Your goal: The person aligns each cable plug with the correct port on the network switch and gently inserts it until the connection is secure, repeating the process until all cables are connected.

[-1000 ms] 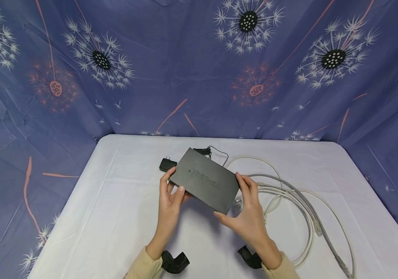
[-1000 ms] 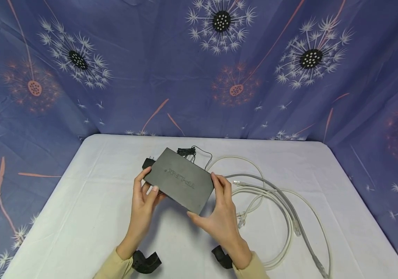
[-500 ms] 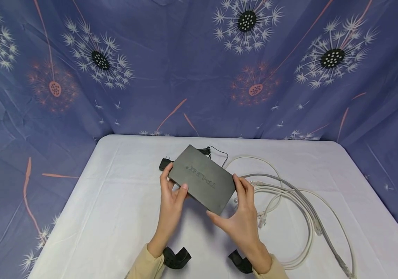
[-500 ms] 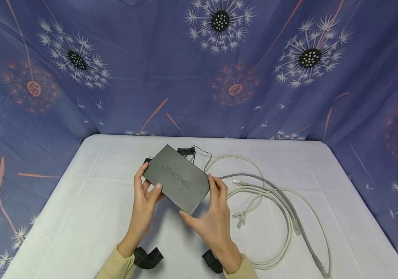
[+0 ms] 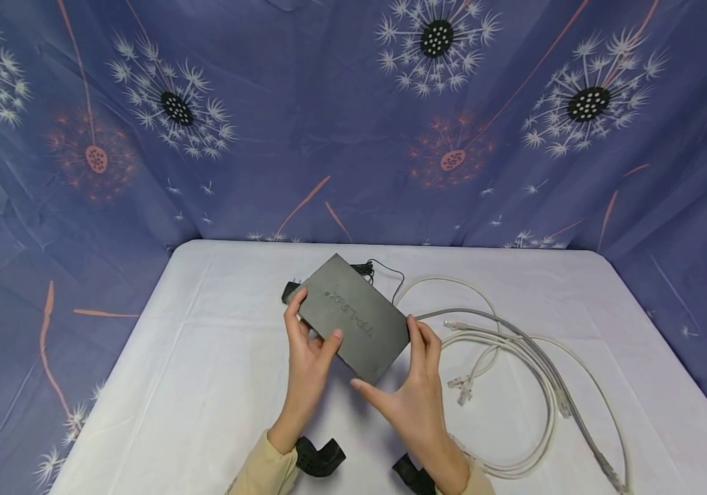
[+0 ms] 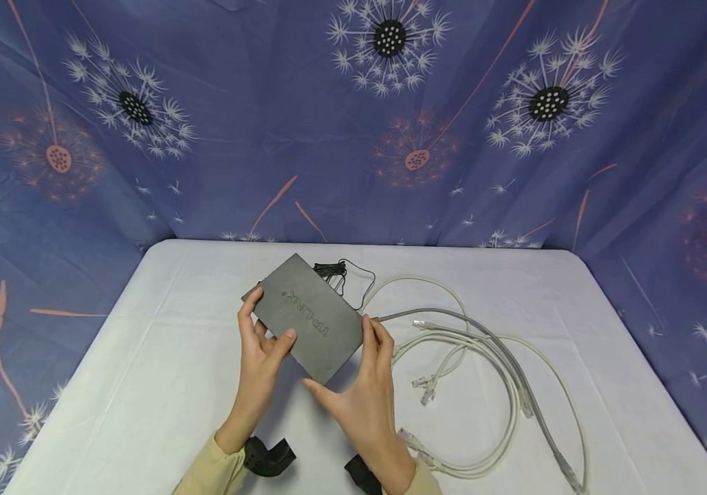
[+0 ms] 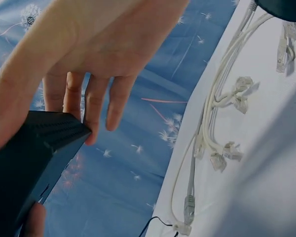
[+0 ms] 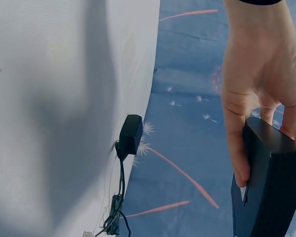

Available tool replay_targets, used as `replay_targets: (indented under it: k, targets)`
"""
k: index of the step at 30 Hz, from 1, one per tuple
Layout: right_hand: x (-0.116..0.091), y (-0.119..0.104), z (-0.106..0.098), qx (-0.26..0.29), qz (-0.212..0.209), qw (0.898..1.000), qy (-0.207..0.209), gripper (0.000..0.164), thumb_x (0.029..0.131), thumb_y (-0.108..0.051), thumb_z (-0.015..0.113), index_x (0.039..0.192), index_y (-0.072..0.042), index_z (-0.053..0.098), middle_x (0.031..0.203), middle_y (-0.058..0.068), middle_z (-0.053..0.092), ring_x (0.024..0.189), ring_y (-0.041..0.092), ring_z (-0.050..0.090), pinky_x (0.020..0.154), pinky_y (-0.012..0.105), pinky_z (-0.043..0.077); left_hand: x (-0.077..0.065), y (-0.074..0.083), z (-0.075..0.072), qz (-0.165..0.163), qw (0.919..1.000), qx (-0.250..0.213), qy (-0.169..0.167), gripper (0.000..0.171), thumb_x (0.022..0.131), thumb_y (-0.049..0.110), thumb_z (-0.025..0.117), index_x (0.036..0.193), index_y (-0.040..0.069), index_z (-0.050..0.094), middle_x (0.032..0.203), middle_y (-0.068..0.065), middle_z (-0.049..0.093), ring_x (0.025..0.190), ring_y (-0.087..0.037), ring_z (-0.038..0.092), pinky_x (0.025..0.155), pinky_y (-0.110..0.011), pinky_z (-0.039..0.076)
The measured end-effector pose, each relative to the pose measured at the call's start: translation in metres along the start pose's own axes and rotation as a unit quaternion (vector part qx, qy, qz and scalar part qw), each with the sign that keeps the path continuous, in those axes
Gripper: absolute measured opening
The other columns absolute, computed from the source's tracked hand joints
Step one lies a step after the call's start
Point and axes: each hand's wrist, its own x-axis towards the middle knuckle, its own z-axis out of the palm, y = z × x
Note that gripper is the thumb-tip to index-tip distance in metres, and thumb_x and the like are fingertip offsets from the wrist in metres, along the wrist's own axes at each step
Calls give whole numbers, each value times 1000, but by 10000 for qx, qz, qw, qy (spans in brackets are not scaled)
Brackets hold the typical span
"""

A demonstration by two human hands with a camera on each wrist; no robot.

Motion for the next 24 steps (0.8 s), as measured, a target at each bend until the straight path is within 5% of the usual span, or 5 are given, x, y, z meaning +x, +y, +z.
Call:
replay_targets:
  k: [6, 15, 24]
  targets:
    - [-4, 0, 0, 122, 28, 9998, -175, 102, 73, -61, 71, 148, -3, 31, 134, 17, 36, 119, 30, 44, 88, 43, 40, 1, 0, -5, -73, 9997, 137, 180, 70, 92, 0, 55, 150, 22, 22, 138, -15, 39, 110, -29, 52, 84, -28, 45]
    - [-4, 1, -2, 1035, -2, 9946, -37, 56, 83, -2, 70, 135, 0, 50, 122, 12, 47, 110, 20, 50, 90, 26, 41, 2, 0, -10, -284, 9988, 351, 204, 60, 96, 1, 46, 149, 24, 29, 141, -11, 39, 117, -25, 48, 90, -32, 41]
    - [-6, -3, -2, 2018, 354, 9786, -182, 43, 88, 8, 60, 128, -5, 55, 122, 8, 57, 101, 20, 53, 85, 21, 45, 2, 0, -8, -391, 9980, 464, 199, 65, 93, -2, 41, 149, 30, 29, 157, 7, 5, 143, -18, 6, 109, -49, 14]
